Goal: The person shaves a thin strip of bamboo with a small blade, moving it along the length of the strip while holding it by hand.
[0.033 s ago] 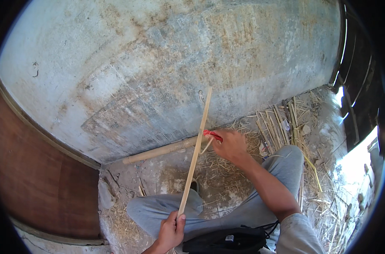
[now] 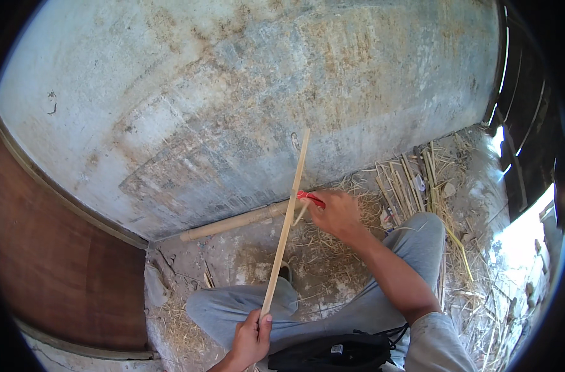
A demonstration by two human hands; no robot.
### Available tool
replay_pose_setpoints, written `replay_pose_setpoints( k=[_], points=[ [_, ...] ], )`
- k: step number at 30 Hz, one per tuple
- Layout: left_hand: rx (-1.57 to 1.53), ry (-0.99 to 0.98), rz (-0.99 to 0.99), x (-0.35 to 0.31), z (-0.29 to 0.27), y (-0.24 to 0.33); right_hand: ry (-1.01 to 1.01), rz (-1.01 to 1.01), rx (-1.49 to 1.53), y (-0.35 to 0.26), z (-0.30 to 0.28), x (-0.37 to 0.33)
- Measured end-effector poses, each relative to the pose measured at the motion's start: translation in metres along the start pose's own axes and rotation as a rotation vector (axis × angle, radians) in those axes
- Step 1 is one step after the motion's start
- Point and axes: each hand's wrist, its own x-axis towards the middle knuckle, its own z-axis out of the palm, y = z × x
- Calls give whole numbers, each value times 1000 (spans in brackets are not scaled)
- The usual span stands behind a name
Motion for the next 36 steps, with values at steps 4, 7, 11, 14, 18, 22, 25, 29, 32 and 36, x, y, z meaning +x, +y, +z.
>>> replay_pose_setpoints(
  k=[4, 7, 11, 14, 18, 22, 25, 29, 32, 36],
  points=[
    [31, 34, 48, 1, 0, -2, -31, 26, -8, -5, -1, 4],
    [45, 102, 85, -3, 6, 7, -79, 73, -1, -5, 0, 5],
    [73, 105, 82, -5, 4, 10, -53, 49, 0, -1, 3, 5],
    [51, 110, 101, -6, 3, 16, -42, 43, 7, 1, 2, 5],
    [65, 127, 120, -12, 3, 21, -73, 93, -2, -4, -3, 7],
    [61, 23, 8, -30, -1, 17, -91, 292, -28, 14, -11, 20],
    [47, -1, -35, -41, -8, 12, -105, 237, -75, 19, -5, 19],
    [99, 56, 38, -45, -15, 24, -99, 182, -67, 18, -1, 14],
    [77, -21, -59, -48, -19, 19, -94, 158, -82, 19, 4, 12],
    [74, -5, -62, -63, -19, 17, -101, 317, -47, 25, -1, 22]
  ],
)
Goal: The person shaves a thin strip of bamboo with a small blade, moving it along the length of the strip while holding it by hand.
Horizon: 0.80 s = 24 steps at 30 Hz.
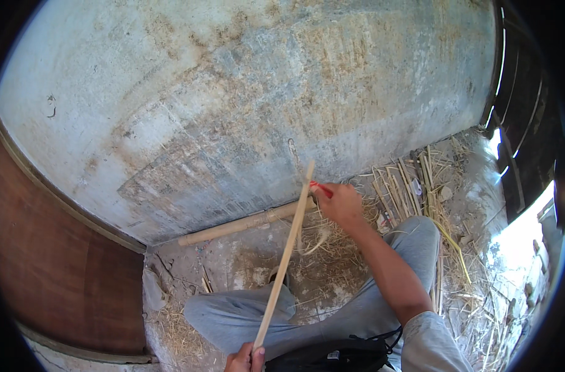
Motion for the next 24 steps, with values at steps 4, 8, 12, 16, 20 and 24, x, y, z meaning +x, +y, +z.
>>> replay_pose_setpoints(
  k=[4, 8, 12, 16, 20, 24],
  points=[
    [-83, -47, -99, -15, -6, -10, -44, -75, -68, 8, 7, 1],
    [-153, -81, -199, -21, -10, -23, -70, -83, -109, 10, 18, -4],
    [-3, -98, -77, -21, -19, -18, -71, -66, -103, 21, 26, -2],
    [-17, -110, -138, -27, -21, -16, -121, -67, -141, 19, 31, -3],
    [-173, -93, -272, -54, -10, -35, -20, 124, -62, 33, 27, 10],
    [40, -42, -178, -91, -36, -31, -28, 481, 14, 69, 4, 30]
  ],
)
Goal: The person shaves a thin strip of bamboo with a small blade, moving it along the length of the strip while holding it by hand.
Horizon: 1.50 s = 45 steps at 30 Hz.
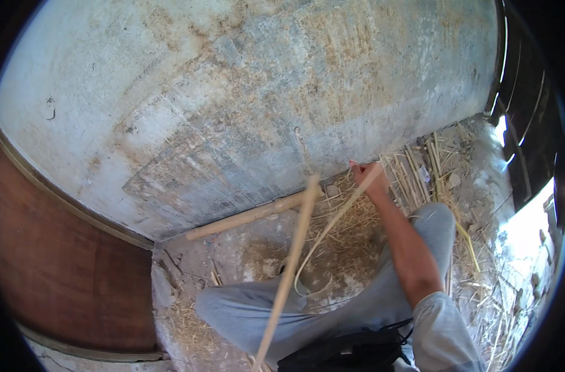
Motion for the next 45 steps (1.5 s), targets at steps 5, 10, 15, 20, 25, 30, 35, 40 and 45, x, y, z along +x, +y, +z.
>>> replay_pose_setpoints(
  k=[5, 10, 15, 20, 25, 30, 35, 40, 45],
  points=[
    [-2, 112, 9, 11, -15, -32, -193, -300, -493, 7, 18, -28],
    [-118, 195, 68, 42, 1, -49, -373, -263, -595, -13, 4, -50],
    [-127, 151, 90, 59, 1, -38, -472, -231, -695, 36, 38, -26],
    [-143, 154, 129, 62, 9, -34, -614, 16, -1454, 134, 86, 2],
    [-56, 153, 133, 63, 9, -35, -415, -192, -1338, 100, 80, 24],
    [22, 156, 103, 71, 5, -32, -168, -506, -626, -8, 32, -6],
    [-61, 199, 199, 110, 11, -35, -353, -389, -197, -93, -28, -38],
    [-629, -163, -4, 160, -3, 9, -461, -421, 290, -96, -35, -96],
    [-1100, -540, 61, 233, 16, 52, -612, -184, 690, -75, -13, -105]
  ],
)
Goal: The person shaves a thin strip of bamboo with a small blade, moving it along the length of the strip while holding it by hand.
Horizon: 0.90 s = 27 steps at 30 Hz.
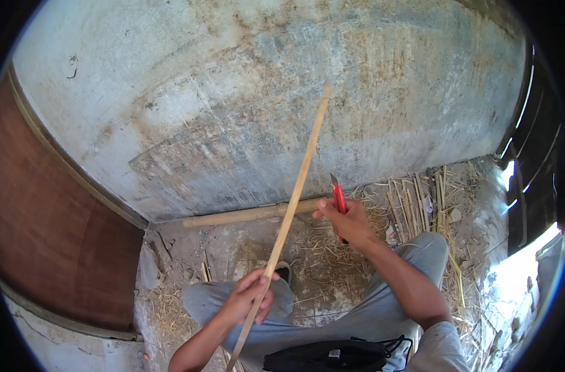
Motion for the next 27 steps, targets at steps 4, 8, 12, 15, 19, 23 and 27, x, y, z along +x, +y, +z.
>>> replay_pose_setpoints(
  k=[4, 8, 12, 15, 19, 23, 27],
  points=[
    [-55, -53, -26, 48, 14, 6, -29, -5, 110, 6, 4, 3],
    [34, -80, -23, 79, 20, -2, -12, 8, 191, 14, 4, 6],
    [202, -33, 36, 89, 14, -17, 1, -65, 108, 28, 4, 11],
    [329, 49, 151, 87, 14, -22, -9, -22, 6, 26, 8, 4],
    [544, 205, 370, 91, 19, -29, -3, -68, 41, 38, 9, 7],
    [696, 264, 495, 93, 11, -45, 15, -72, -12, 42, 10, 6],
    [547, 296, 483, 87, 17, -45, -2, -45, -45, 39, 11, 4]
  ],
)
